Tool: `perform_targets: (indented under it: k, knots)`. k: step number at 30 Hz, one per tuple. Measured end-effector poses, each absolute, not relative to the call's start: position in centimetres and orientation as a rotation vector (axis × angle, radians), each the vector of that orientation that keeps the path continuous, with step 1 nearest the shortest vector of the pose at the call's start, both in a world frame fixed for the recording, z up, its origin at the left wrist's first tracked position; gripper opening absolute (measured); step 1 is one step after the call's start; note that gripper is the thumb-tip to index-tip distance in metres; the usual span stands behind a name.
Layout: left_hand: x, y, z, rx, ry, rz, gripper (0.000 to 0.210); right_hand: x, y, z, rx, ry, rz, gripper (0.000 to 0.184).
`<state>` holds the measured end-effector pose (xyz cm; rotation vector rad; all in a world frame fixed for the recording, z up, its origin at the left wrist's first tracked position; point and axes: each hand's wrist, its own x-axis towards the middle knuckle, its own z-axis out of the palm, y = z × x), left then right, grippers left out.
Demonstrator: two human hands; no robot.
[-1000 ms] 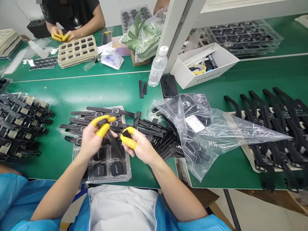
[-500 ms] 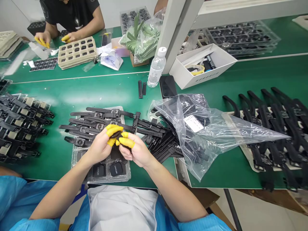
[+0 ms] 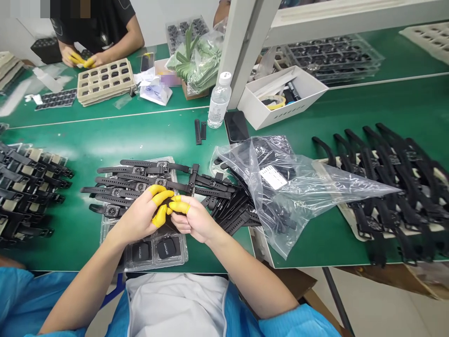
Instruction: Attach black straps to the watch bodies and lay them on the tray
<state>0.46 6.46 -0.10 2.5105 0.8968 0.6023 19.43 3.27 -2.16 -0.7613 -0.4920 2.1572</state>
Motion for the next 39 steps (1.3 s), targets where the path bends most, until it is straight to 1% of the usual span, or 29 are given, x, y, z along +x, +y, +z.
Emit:
perform_targets:
  k: [3, 7, 10, 15, 19, 25, 39]
  knots:
    - [0.42, 6.51, 0.13, 2.542, 0.861, 0.629, 0.041, 19.42, 3.34, -2.17, -0.721, -0.481, 2.153, 0.032]
    - [0.57, 6.33, 0.24, 2.697, 0.916, 0.526, 0.035, 19.49, 3.40, -2.38, -0.780, -0.513, 2.170, 0.030]
    - [0.50, 6.24, 0.13, 2.718, 0.931, 0.487, 0.035, 19.41, 3.40, -2.52, -0.794, -0.527, 2.177, 0.030]
    - [0.28, 6.36, -0.06, 2.550, 0.857, 0.623, 0.038, 19.21, 3.29, -2.44, -0.733, -0.537, 2.155, 0.034]
    - [0.38, 6.26, 0.07, 2.418, 0.804, 0.702, 0.039, 19.22, 3.15, -2.30, -0.670, -0.543, 2.128, 0.033]
    - [0.34, 6.02, -0.04, 2.520, 0.802, 0.680, 0.049, 19.22, 3.06, -2.50, -0.705, -0.596, 2.107, 0.033]
    - [1.07, 5.90, -0.25, 2.286, 0.775, 0.818, 0.039, 18.73, 2.61, -2.51, -0.590, -0.551, 2.059, 0.036]
